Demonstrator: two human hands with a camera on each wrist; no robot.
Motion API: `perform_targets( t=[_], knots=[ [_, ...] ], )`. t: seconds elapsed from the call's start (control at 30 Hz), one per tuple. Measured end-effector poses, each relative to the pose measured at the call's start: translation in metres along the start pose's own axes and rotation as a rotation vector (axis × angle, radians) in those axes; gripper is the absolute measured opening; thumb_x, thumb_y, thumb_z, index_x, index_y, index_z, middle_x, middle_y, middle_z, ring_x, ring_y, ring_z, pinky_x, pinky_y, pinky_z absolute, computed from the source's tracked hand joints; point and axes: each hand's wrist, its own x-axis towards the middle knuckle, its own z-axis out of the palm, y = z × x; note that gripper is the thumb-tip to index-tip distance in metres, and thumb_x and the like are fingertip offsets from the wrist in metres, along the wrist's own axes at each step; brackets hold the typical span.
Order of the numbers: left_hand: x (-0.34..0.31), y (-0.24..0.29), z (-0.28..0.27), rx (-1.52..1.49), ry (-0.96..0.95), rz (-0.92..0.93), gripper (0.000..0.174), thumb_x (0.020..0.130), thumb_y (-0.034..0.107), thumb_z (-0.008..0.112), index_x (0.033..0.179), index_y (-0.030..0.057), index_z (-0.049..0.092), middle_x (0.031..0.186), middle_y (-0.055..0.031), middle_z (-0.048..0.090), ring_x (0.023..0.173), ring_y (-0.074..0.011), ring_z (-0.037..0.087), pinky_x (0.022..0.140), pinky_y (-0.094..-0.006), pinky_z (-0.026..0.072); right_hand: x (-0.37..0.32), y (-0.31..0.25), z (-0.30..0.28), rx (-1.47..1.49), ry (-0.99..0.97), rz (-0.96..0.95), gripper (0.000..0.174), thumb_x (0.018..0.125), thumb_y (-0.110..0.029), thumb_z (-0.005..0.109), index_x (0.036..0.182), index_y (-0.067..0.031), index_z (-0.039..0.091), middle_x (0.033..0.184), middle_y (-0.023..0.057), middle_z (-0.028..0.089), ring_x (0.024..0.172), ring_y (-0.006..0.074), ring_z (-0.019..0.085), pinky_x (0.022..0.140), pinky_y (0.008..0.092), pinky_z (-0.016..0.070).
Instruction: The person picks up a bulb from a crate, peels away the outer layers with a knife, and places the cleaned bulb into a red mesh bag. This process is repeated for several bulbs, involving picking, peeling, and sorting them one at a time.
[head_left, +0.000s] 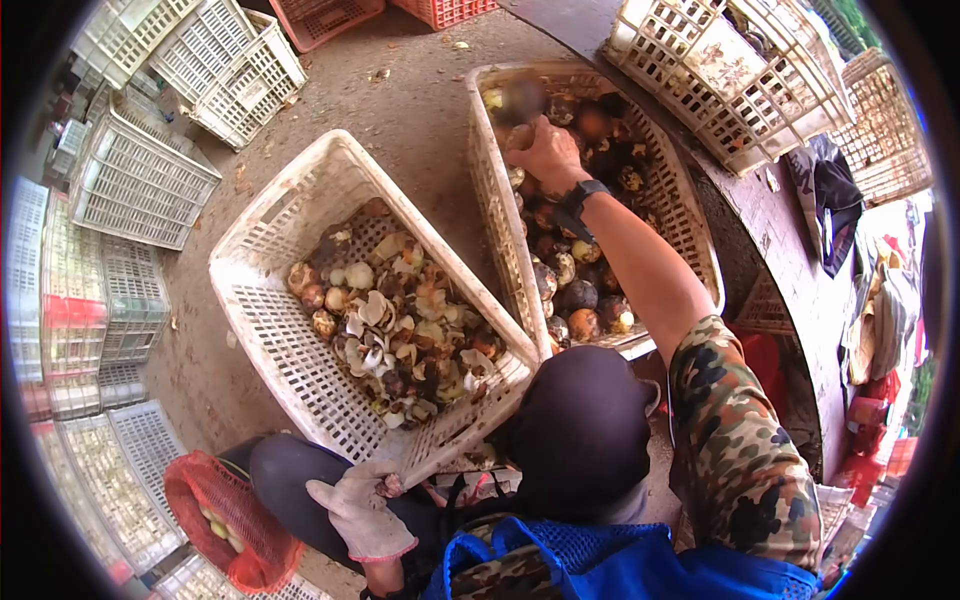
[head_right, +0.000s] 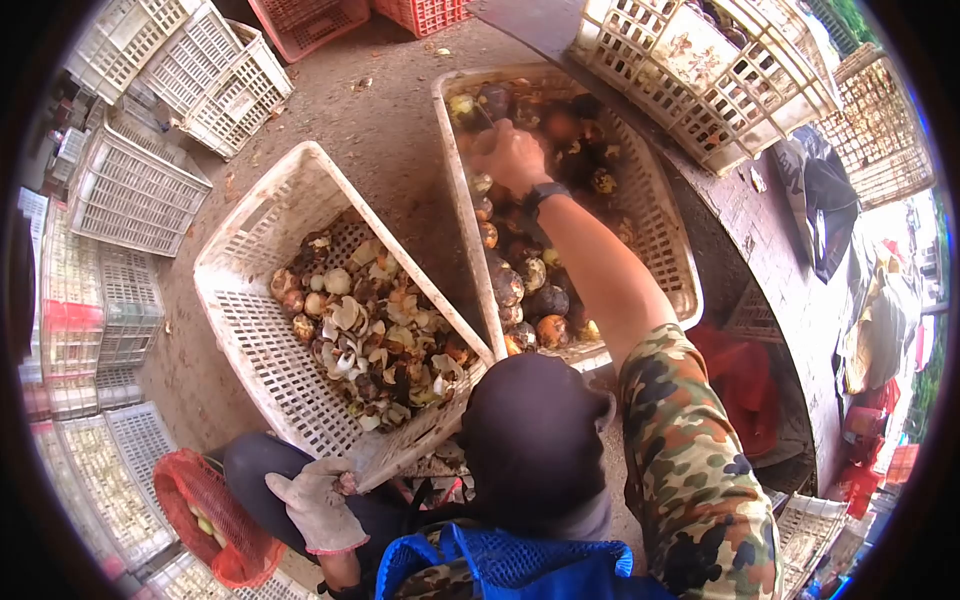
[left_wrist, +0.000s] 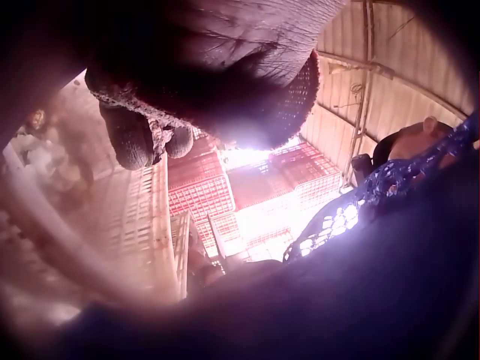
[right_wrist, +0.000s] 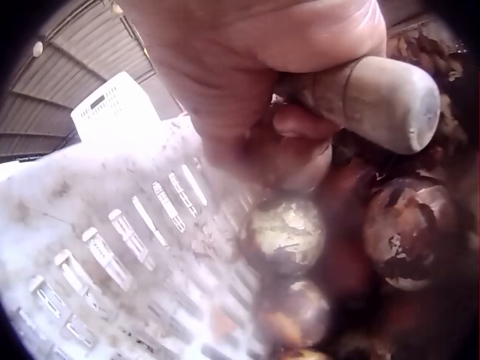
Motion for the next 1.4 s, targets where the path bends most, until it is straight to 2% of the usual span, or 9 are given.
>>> perform_targets(
  t=[0.13, 0.3, 0.47, 0.6, 0.77, 0.97, 1.13, 1.2, 1.4],
  knots=[
    [0.003, -0.003, -0.011, -0.171, -0.118, -0.023, 0.104, 0.094, 0.079, 0.011, 0.081, -0.0067, 0.068, 0.062, -0.0133, 0.061, 0.058, -0.0222, 0.054, 0.058, -0.0293, 0.0442, -0.038, -0.025, -0.047, 0.389, -0.139, 0.141, 0.068, 0.074, -0.028, 0.081, 0.133, -0.0045, 0.057, 0.091, 0.0068, 0.068, 0.074, 0.0112, 0.064, 0.067, 0.0268, 0.0551],
    [-0.007, 0.017, -0.003, -0.203, -0.305, 0.167, 0.096, 0.1, 0.07, 0.013, 0.086, -0.0064, 0.07, 0.069, -0.0119, 0.062, 0.062, -0.0203, 0.054, 0.059, -0.0278, 0.0414, -0.108, -0.059, -0.125, 0.659, -0.344, -0.117, 0.071, 0.077, -0.024, 0.081, 0.138, -0.0007, 0.052, 0.099, 0.004, 0.07, 0.075, 0.0096, 0.064, 0.07, 0.0253, 0.0545],
    [-0.006, 0.046, 0.014, -0.018, -0.559, 0.359, 0.093, 0.098, 0.072, 0.019, 0.097, -0.0065, 0.07, 0.087, -0.0124, 0.066, 0.071, -0.0205, 0.053, 0.068, -0.0317, 0.0452, -0.206, -0.15, -0.193, 0.933, -0.668, -0.292, 0.075, 0.074, -0.02, 0.084, 0.138, 0.0039, 0.05, 0.122, 0.0086, 0.066, 0.11, 0.0137, 0.061, 0.097, 0.0295, 0.0489],
    [-0.023, 0.044, 0.043, -0.491, -0.966, -0.04, 0.09, 0.097, 0.074, 0.02, 0.117, -0.0027, 0.063, 0.107, -0.0112, 0.065, 0.095, -0.0216, 0.061, 0.089, -0.0373, 0.0507, -0.28, -0.21, -0.197, 0.728, -0.904, -0.353, 0.071, 0.072, -0.008, 0.081, 0.137, 0.0003, 0.054, 0.114, 0.0062, 0.069, 0.099, 0.0083, 0.061, 0.087, 0.026, 0.0511],
    [-0.075, 0.048, 0.01, -0.302, -0.864, -0.025, 0.077, 0.101, 0.065, 0.028, 0.127, -0.0014, 0.056, 0.12, -0.0135, 0.064, 0.107, -0.0206, 0.065, 0.093, -0.0347, 0.0562, -0.331, -0.243, -0.173, 0.614, -1.045, -0.447, 0.071, 0.07, -0.003, 0.077, 0.137, -0.0023, 0.055, 0.11, 0.0072, 0.07, 0.081, 0.0075, 0.061, 0.068, 0.0239, 0.0519],
    [-0.047, 0.021, -0.011, -0.67, -0.814, -0.08, 0.079, 0.101, 0.066, 0.03, 0.133, -0.002, 0.051, 0.127, -0.0187, 0.062, 0.114, -0.0277, 0.065, 0.097, -0.0421, 0.0558, -0.355, -0.247, -0.161, 0.446, -0.539, -0.605, 0.084, 0.071, -0.022, 0.09, 0.141, -0.0009, 0.05, 0.121, 0.0117, 0.066, 0.071, 0.0109, 0.067, 0.064, 0.03, 0.0547],
    [-0.042, 0.019, -0.032, -0.55, -0.792, 0.125, 0.095, 0.093, 0.077, 0.028, 0.134, -0.0054, 0.052, 0.125, -0.0207, 0.064, 0.113, -0.032, 0.065, 0.097, -0.0455, 0.0559, -0.405, -0.246, -0.156, 0.673, -0.785, -0.261, 0.042, 0.096, -0.039, 0.066, 0.111, 0.0, 0.063, 0.077, 0.0046, 0.064, 0.056, 0.0113, 0.061, 0.053, 0.0284, 0.0489],
    [-0.041, 0.02, -0.035, -0.48, -0.793, 0.19, 0.096, 0.093, 0.078, 0.028, 0.133, -0.0059, 0.053, 0.124, -0.0213, 0.065, 0.112, -0.0332, 0.066, 0.096, -0.0462, 0.0561, -0.412, -0.246, -0.149, 0.609, -0.875, -0.268, 0.047, 0.106, -0.043, 0.046, 0.105, 0.0006, 0.063, 0.072, 0.0059, 0.062, 0.053, 0.0114, 0.06, 0.052, 0.0289, 0.0484],
    [-0.037, 0.017, -0.034, -0.422, -0.72, 0.184, 0.099, 0.091, 0.08, 0.029, 0.129, -0.007, 0.056, 0.12, -0.0221, 0.067, 0.105, -0.0359, 0.069, 0.092, -0.0466, 0.0581, -0.413, -0.252, -0.145, 0.63, -0.903, -0.188, 0.056, 0.107, -0.047, 0.04, 0.088, 0.0008, 0.062, 0.072, 0.0041, 0.064, 0.052, 0.0081, 0.057, 0.049, 0.0245, 0.0448]
  ],
)
